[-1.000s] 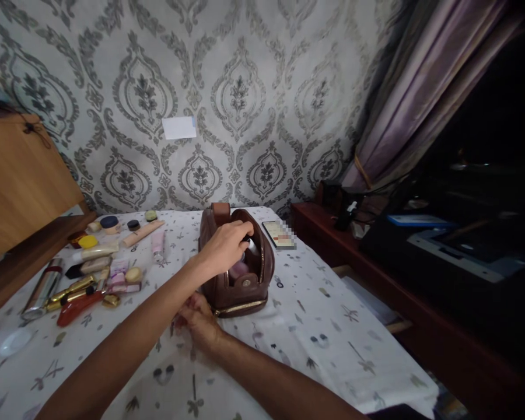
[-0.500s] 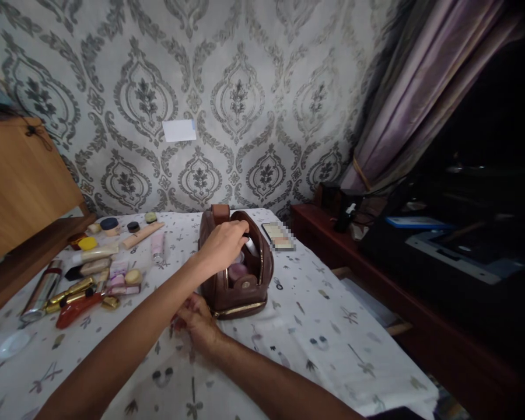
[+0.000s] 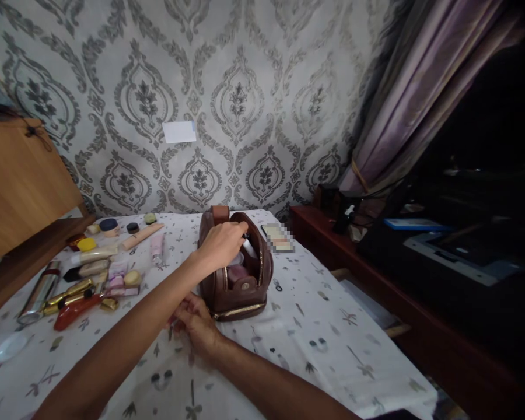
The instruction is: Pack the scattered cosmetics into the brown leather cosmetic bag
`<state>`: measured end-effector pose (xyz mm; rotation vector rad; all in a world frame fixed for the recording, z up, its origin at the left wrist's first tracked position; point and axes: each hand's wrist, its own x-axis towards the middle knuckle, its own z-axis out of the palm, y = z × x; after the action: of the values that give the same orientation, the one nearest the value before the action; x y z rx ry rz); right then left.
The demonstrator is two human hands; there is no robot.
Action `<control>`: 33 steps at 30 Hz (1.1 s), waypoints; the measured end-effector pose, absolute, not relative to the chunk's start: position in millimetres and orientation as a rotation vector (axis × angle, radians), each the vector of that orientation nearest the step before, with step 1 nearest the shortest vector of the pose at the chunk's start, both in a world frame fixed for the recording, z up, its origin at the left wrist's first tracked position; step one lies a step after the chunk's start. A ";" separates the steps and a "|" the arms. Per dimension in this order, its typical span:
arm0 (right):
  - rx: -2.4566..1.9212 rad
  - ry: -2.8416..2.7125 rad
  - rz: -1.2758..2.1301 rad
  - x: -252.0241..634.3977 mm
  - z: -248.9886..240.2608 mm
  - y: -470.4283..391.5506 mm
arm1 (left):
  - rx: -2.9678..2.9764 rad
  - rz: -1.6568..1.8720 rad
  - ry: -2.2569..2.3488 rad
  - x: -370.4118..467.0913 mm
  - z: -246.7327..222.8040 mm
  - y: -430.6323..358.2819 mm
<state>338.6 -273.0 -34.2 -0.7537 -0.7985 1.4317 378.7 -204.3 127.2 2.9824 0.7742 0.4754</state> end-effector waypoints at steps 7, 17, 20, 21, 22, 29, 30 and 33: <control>-0.764 -0.793 1.441 339.9 -33.4 -273.9 | 2.930 0.552 0.695 378.5 122.5 -198.6; -0.765 -0.797 1.443 339.8 -31.5 -274.5 | 2.846 0.618 0.655 376.8 121.8 -197.8; -0.772 -0.799 1.435 340.6 -31.7 -274.9 | 2.841 0.656 0.648 377.3 120.6 -195.6; -0.775 -0.798 1.434 340.8 -32.1 -274.6 | 2.835 0.675 0.647 377.6 120.3 -194.9; -0.780 -0.800 1.435 341.0 -32.6 -274.1 | 2.825 0.699 0.647 377.6 120.1 -194.5; -0.813 -0.786 1.385 340.3 -36.6 -270.9 | 2.654 1.076 0.619 351.2 120.5 -202.7; -0.817 -0.788 1.386 340.0 -36.3 -270.6 | 2.625 1.135 0.635 342.8 119.1 -203.7; -0.839 -0.789 1.429 340.1 -33.1 -271.3 | 2.530 1.253 0.756 312.0 109.8 -201.1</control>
<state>340.1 -271.3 -33.1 -0.8390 -0.7892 1.4292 312.0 -201.1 109.8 2.5304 0.7564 1.2533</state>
